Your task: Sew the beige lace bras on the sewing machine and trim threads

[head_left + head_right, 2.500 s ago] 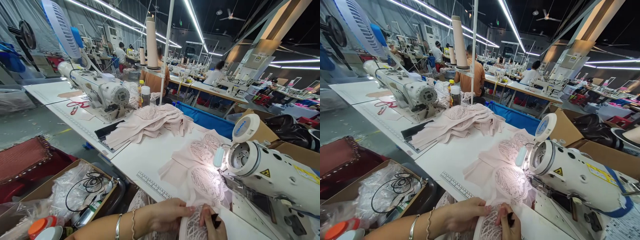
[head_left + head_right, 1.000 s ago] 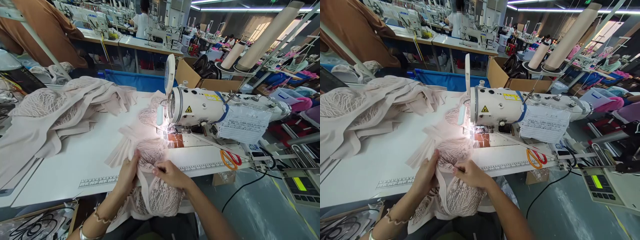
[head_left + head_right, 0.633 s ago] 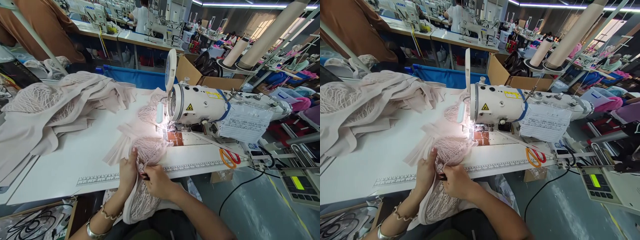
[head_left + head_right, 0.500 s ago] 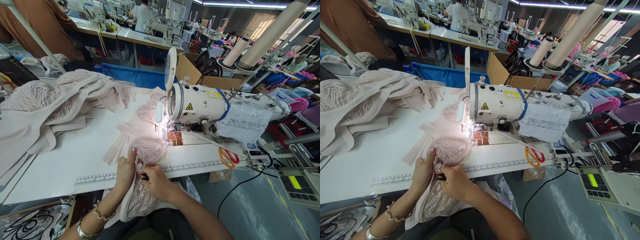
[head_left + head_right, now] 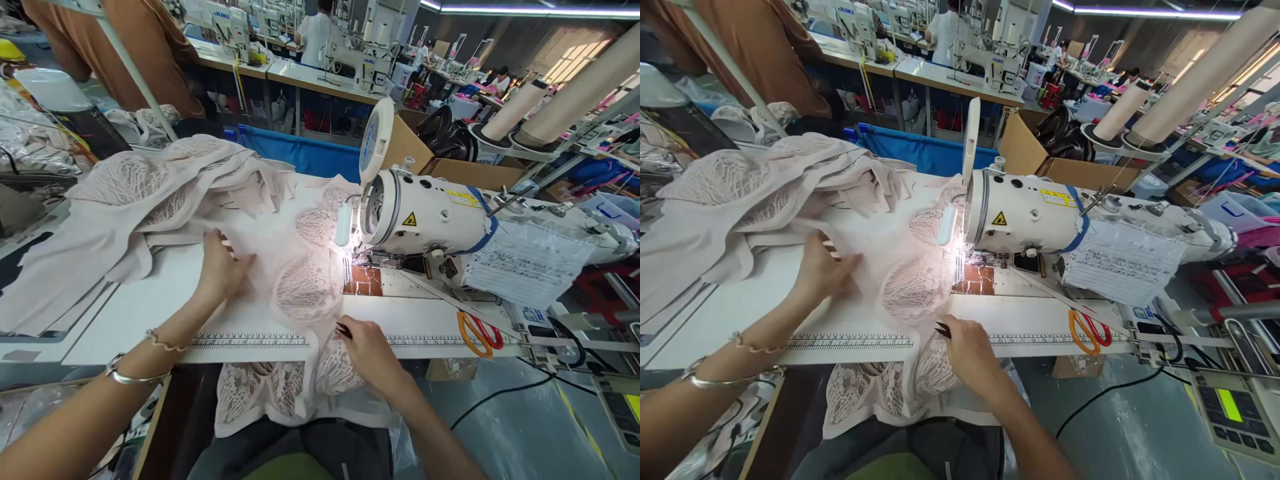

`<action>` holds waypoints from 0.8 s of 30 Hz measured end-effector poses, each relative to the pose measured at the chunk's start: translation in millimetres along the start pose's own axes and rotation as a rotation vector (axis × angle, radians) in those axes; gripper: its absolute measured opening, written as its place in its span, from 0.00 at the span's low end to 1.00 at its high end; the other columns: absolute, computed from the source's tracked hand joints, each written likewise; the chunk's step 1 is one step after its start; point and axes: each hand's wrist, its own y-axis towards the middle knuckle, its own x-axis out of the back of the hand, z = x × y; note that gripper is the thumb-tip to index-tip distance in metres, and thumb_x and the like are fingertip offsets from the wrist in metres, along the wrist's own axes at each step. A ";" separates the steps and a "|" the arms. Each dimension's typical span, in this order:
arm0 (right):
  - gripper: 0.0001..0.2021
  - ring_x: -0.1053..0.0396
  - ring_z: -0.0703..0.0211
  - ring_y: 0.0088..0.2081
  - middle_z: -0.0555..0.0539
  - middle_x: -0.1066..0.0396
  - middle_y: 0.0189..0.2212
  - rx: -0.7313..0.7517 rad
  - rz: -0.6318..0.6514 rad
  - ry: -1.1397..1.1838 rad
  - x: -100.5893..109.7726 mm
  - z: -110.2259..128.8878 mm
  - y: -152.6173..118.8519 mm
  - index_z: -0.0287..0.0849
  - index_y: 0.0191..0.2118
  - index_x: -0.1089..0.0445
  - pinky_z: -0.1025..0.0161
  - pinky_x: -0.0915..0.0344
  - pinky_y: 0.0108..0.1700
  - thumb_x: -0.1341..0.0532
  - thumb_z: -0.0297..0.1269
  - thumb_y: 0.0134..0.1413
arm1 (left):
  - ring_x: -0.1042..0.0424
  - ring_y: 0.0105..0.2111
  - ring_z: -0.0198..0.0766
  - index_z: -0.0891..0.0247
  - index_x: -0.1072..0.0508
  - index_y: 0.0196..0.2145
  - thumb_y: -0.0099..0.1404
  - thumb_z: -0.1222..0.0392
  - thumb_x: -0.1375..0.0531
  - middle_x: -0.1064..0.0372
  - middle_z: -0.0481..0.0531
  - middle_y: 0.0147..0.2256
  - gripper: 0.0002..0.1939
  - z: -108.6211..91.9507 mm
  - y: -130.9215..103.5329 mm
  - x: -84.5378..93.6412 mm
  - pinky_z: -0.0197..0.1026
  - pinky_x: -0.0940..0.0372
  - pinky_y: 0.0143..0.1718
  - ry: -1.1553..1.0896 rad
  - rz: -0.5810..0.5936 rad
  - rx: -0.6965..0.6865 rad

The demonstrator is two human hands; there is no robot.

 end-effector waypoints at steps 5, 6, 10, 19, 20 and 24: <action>0.13 0.31 0.57 0.29 0.46 0.27 0.27 0.082 0.185 -0.374 61.3 8.2 -1.9 0.43 0.37 0.25 0.63 0.55 0.29 0.46 0.23 0.60 | 0.41 0.63 0.56 0.65 0.33 0.54 0.67 0.64 0.46 0.36 0.67 0.58 0.18 -8.4 -40.3 -33.3 0.63 0.46 0.64 0.266 0.159 -0.774; 0.10 0.32 0.58 0.28 0.47 0.27 0.26 0.128 0.214 -0.374 74.6 9.4 -1.0 0.44 0.35 0.25 0.63 0.55 0.29 0.43 0.27 0.62 | 0.39 0.62 0.51 0.62 0.31 0.55 0.69 0.62 0.46 0.34 0.63 0.58 0.17 -12.7 -55.0 -46.5 0.57 0.43 0.64 0.258 0.323 -0.920; 0.09 0.35 0.57 0.26 0.49 0.30 0.22 0.245 0.177 -0.498 108.1 -6.1 8.7 0.45 0.26 0.28 0.61 0.54 0.29 0.33 0.32 0.57 | 0.40 0.65 0.54 0.67 0.35 0.62 0.72 0.59 0.45 0.39 0.67 0.65 0.23 -30.3 -99.5 -94.9 0.58 0.43 0.65 0.336 0.765 -1.285; 0.04 0.29 0.57 0.34 0.47 0.23 0.37 -0.016 -0.384 -0.244 39.8 -63.5 76.1 0.44 0.38 0.29 0.64 0.45 0.32 0.40 0.30 0.59 | 0.28 0.56 0.42 0.63 0.26 0.52 0.77 0.60 0.52 0.25 0.56 0.53 0.17 -41.6 -47.5 -116.5 0.44 0.34 0.58 -0.047 0.890 -1.216; 0.03 0.30 0.57 0.33 0.48 0.23 0.35 -0.053 -0.427 -0.214 32.6 -64.9 80.5 0.45 0.37 0.29 0.64 0.46 0.31 0.40 0.32 0.58 | 0.25 0.51 0.39 0.63 0.25 0.48 0.77 0.62 0.54 0.23 0.55 0.48 0.18 -41.7 -43.0 -118.9 0.41 0.31 0.53 -0.062 0.872 -1.147; 0.06 0.33 0.58 0.28 0.50 0.25 0.27 -0.093 -0.523 -0.170 19.8 -68.0 83.9 0.45 0.30 0.31 0.64 0.50 0.30 0.40 0.35 0.59 | 0.26 0.46 0.46 0.70 0.27 0.49 0.75 0.62 0.52 0.25 0.63 0.47 0.16 -39.7 -48.2 -127.0 0.46 0.30 0.46 0.051 0.702 -1.013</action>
